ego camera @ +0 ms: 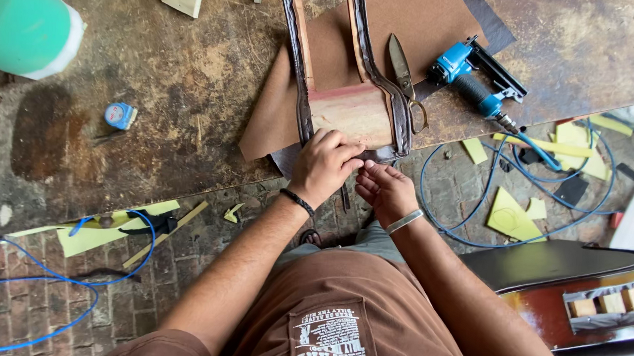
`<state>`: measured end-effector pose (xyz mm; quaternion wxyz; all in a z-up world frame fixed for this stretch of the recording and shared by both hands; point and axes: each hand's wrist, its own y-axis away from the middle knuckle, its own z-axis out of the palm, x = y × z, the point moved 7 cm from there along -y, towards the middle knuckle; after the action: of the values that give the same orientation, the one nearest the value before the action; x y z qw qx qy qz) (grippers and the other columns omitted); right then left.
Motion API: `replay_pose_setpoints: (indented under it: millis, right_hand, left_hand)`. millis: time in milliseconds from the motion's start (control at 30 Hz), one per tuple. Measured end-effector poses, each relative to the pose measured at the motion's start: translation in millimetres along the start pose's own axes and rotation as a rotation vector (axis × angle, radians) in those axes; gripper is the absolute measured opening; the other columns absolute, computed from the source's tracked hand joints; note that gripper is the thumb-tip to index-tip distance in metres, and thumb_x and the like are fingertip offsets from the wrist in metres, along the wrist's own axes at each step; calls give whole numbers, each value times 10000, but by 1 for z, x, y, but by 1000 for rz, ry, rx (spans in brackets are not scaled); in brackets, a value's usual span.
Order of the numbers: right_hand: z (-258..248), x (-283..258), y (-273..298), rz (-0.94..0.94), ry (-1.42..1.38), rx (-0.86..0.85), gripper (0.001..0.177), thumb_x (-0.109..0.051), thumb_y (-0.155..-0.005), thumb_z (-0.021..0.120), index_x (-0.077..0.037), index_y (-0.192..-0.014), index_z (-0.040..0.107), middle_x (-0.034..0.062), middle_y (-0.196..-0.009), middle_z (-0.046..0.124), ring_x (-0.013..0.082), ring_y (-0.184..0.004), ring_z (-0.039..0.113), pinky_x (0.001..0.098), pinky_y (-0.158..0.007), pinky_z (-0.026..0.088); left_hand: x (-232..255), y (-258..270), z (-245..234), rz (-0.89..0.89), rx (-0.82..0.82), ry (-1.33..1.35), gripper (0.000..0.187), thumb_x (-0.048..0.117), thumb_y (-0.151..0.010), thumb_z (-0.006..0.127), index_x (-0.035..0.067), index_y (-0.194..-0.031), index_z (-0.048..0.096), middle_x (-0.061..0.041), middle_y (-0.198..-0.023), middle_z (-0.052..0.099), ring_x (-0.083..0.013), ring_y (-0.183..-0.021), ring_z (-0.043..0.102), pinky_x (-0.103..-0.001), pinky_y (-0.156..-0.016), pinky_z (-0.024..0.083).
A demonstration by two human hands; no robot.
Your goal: The person staples a dark fabric strip along the edges of a wooden chair frame using a pneumatic staple gun, trims excess material with scissors, and flips the frame to inspect the underside. The person then places the frame aside and handles a sheet of yellow foam.
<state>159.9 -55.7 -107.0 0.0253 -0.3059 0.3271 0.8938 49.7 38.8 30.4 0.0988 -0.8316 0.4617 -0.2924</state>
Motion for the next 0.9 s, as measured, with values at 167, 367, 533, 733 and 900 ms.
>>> replay_pose_setpoints:
  millis: [167, 367, 533, 733, 900]
  right_hand:
    - [15, 1, 14, -13, -114, 40, 62, -133, -976, 671, -78, -970, 644, 31, -897, 717, 147, -786, 717, 321, -731, 611]
    - [8, 12, 13, -95, -110, 124, 47, -114, -970, 689, -90, -954, 652, 29, -905, 722, 134, -808, 725, 272, -683, 584]
    - [4, 19, 5, -284, -189, 176, 203, -39, -922, 758, -100, -1000, 580, 33, -865, 711, 125, -745, 683, 243, -601, 522]
    - [0, 14, 4, -390, -171, 230, 392, 14, -850, 783, -112, -1094, 504, 35, -837, 706, 130, -691, 666, 227, -555, 478]
    - [2, 2, 11, -435, -19, 313, 422, 37, -828, 803, -88, -1105, 511, 37, -837, 718, 128, -703, 670, 214, -550, 443]
  left_hand:
    - [-1, -1, 1, -25, -40, 17, 202, 248, -798, 870, 139, -936, 773, -2, -933, 680, -194, -931, 614, -311, -826, 526]
    - [1, -3, -2, -42, -74, 15, 179, 256, -771, 881, 150, -829, 749, 4, -849, 648, -198, -876, 601, -325, -779, 519]
    - [1, -3, -10, -28, -77, 54, 111, 205, -772, 861, 157, -817, 771, 14, -837, 669, -199, -869, 600, -336, -763, 515]
    - [0, -7, -9, 26, -48, 137, 67, 148, -909, 765, 143, -970, 794, 9, -922, 739, -177, -849, 657, -329, -763, 547]
    - [-6, -29, 18, 19, -364, 55, 71, 194, -888, 777, 154, -938, 807, -28, -830, 720, -153, -657, 658, -305, -611, 576]
